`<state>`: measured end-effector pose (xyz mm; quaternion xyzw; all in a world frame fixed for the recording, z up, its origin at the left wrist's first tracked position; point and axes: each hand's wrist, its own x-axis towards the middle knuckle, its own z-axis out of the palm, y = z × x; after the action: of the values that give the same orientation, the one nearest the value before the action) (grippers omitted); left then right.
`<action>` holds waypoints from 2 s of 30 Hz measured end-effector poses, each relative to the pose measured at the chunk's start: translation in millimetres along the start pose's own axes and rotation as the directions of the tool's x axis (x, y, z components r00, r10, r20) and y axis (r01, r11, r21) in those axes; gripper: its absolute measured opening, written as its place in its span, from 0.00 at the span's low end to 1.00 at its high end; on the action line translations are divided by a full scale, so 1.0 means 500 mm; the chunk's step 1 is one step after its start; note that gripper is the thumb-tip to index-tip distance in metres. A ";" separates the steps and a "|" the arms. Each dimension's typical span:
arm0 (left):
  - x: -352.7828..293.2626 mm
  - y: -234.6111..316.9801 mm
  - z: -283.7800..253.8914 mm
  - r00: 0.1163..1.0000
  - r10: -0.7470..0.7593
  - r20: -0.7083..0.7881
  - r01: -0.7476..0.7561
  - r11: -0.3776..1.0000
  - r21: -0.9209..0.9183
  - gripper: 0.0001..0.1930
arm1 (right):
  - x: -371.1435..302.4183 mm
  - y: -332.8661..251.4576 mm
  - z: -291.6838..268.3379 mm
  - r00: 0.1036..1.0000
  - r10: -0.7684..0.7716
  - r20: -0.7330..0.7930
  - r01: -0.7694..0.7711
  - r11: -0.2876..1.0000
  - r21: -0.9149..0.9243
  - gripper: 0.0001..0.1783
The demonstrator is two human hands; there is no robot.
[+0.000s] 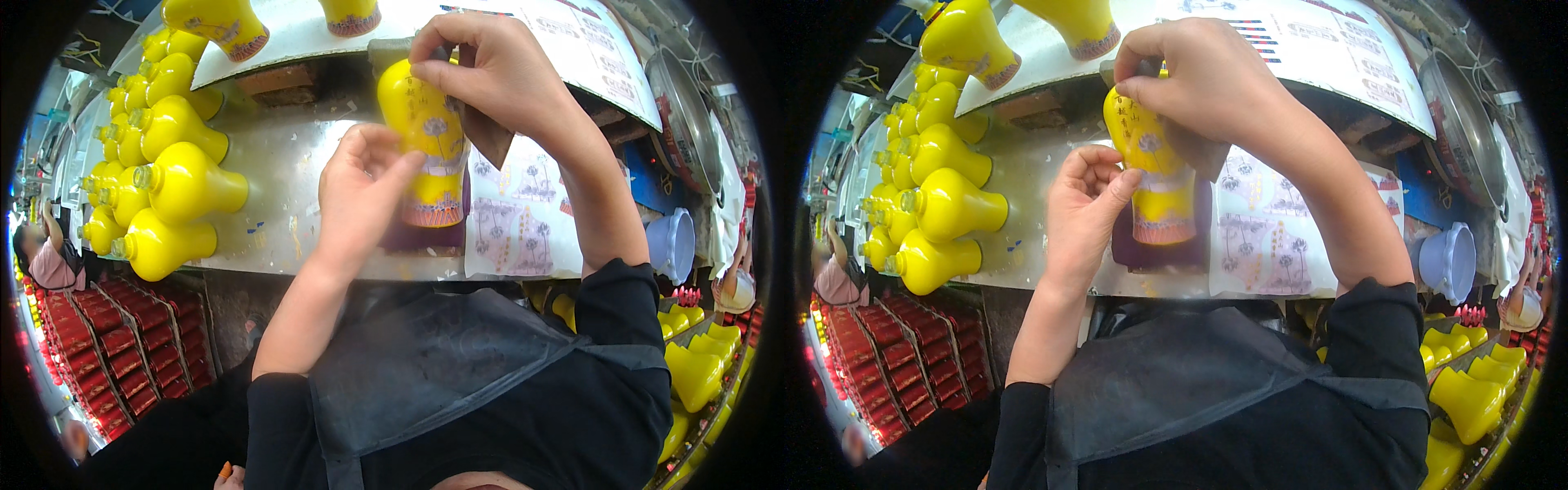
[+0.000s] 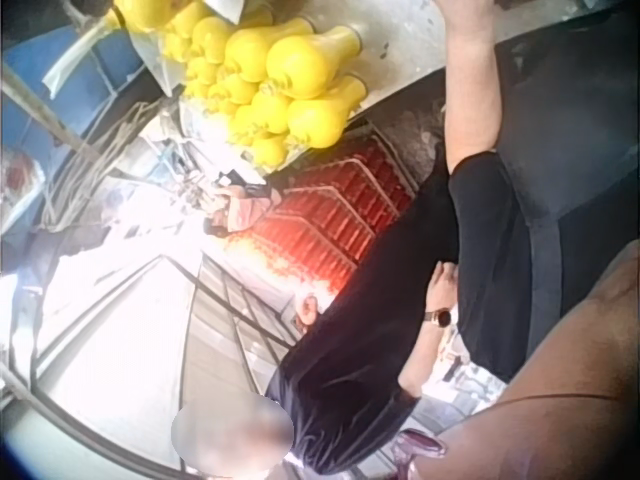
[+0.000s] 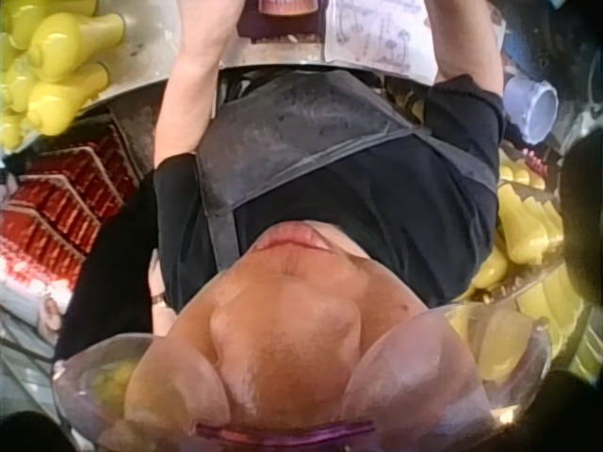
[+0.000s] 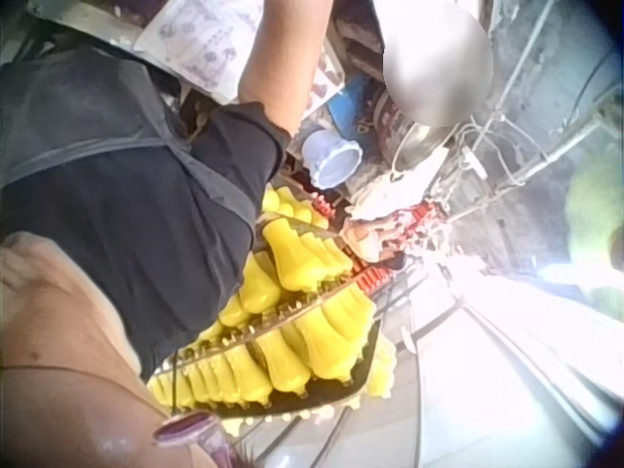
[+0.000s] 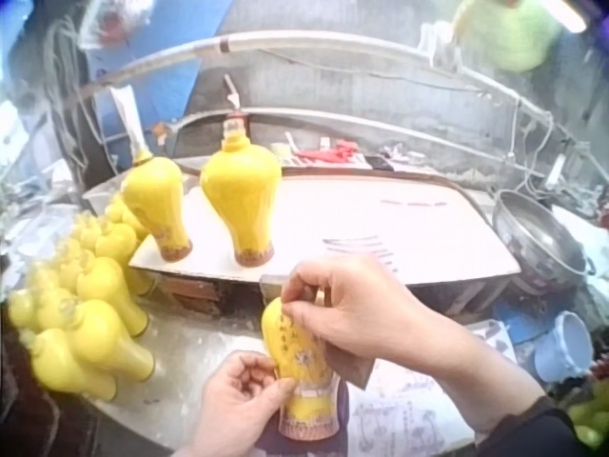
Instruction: The person applies decorative stickers to yellow ceramic vases. They peel stickers from a sheet, position them on the vase, and smooth them with fingers. A second person briefly hands over a finished vase for comparison.
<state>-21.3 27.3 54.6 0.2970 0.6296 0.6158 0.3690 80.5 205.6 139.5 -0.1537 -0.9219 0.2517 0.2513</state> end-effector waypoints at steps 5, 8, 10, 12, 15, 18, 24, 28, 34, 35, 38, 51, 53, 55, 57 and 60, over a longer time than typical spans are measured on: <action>0.009 -0.027 -0.008 0.993 0.109 -0.045 -0.110 0.994 -0.023 0.12 | -0.002 0.005 -0.035 0.977 0.182 -0.113 -0.169 0.979 0.117 0.07; 0.003 -0.042 -0.003 0.991 0.122 -0.058 -0.125 0.990 -0.063 0.16 | -0.025 0.035 -0.020 0.940 0.210 -0.271 -0.196 0.978 0.076 0.10; 0.001 -0.053 0.006 0.987 0.155 -0.048 -0.158 0.985 -0.068 0.18 | -0.068 0.055 0.003 0.920 0.266 -0.288 -0.247 0.964 0.102 0.15; 0.004 -0.066 0.014 0.979 0.202 -0.015 -0.203 0.977 -0.066 0.21 | -0.126 0.063 0.018 0.898 0.375 -0.229 -0.309 0.909 0.279 0.19; 0.005 -0.082 0.014 0.968 0.251 -0.019 -0.251 0.956 -0.149 0.23 | -0.193 0.052 0.065 0.903 0.419 -0.095 -0.363 0.862 0.353 0.35; 0.004 -0.089 0.011 0.921 0.389 -0.020 -0.383 0.913 0.141 0.25 | -0.228 0.039 0.086 0.859 0.512 -0.011 -0.443 0.754 0.485 0.42; -0.004 -0.072 0.015 0.964 0.247 -0.100 -0.247 0.969 0.017 0.19 | -0.224 0.028 0.120 0.798 0.599 -0.067 -0.425 0.637 0.643 0.40; -0.008 -0.052 0.018 0.915 0.397 -0.067 -0.371 0.895 0.247 0.17 | -0.226 0.018 0.119 0.791 0.605 -0.090 -0.480 0.706 0.521 0.40; -0.006 -0.047 0.018 0.978 0.186 -0.095 -0.196 0.975 -0.108 0.14 | -0.228 0.016 0.123 0.761 0.649 -0.019 -0.459 0.558 0.691 0.38; -0.004 -0.050 0.019 0.981 0.180 -0.068 -0.187 0.974 -0.125 0.17 | -0.230 0.018 0.126 0.769 0.639 0.003 -0.465 0.556 0.688 0.39; 0.001 -0.061 0.020 0.988 0.153 -0.001 -0.150 0.969 -0.195 0.25 | -0.239 0.029 0.132 0.795 0.603 0.068 -0.514 0.610 0.603 0.44; 0.019 -0.087 0.005 0.987 0.114 0.118 -0.065 0.934 -0.352 0.29 | -0.252 0.065 0.165 0.823 0.560 0.090 -0.435 0.521 0.734 0.45; 0.020 -0.091 0.004 0.988 0.106 0.110 -0.059 0.929 -0.366 0.27 | -0.253 0.065 0.159 0.804 0.585 0.104 -0.473 0.524 0.709 0.43; 0.021 -0.093 0.005 0.993 0.072 0.090 -0.032 0.924 -0.382 0.25 | -0.255 0.062 0.149 0.787 0.601 0.140 -0.489 0.470 0.735 0.42; 0.019 -0.093 0.010 0.987 0.141 0.074 -0.107 0.931 -0.349 0.24 | -0.258 0.056 0.137 0.775 0.611 0.162 -0.513 0.458 0.726 0.41; 0.015 -0.092 0.017 0.976 0.206 0.072 -0.182 0.950 -0.253 0.25 | -0.264 0.046 0.126 0.782 0.603 0.159 -0.520 0.490 0.700 0.38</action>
<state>-14.6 35.2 8.4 0.3393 0.4980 0.7067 0.3709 158.9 146.2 29.2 -0.3494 -0.6334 0.6462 0.2434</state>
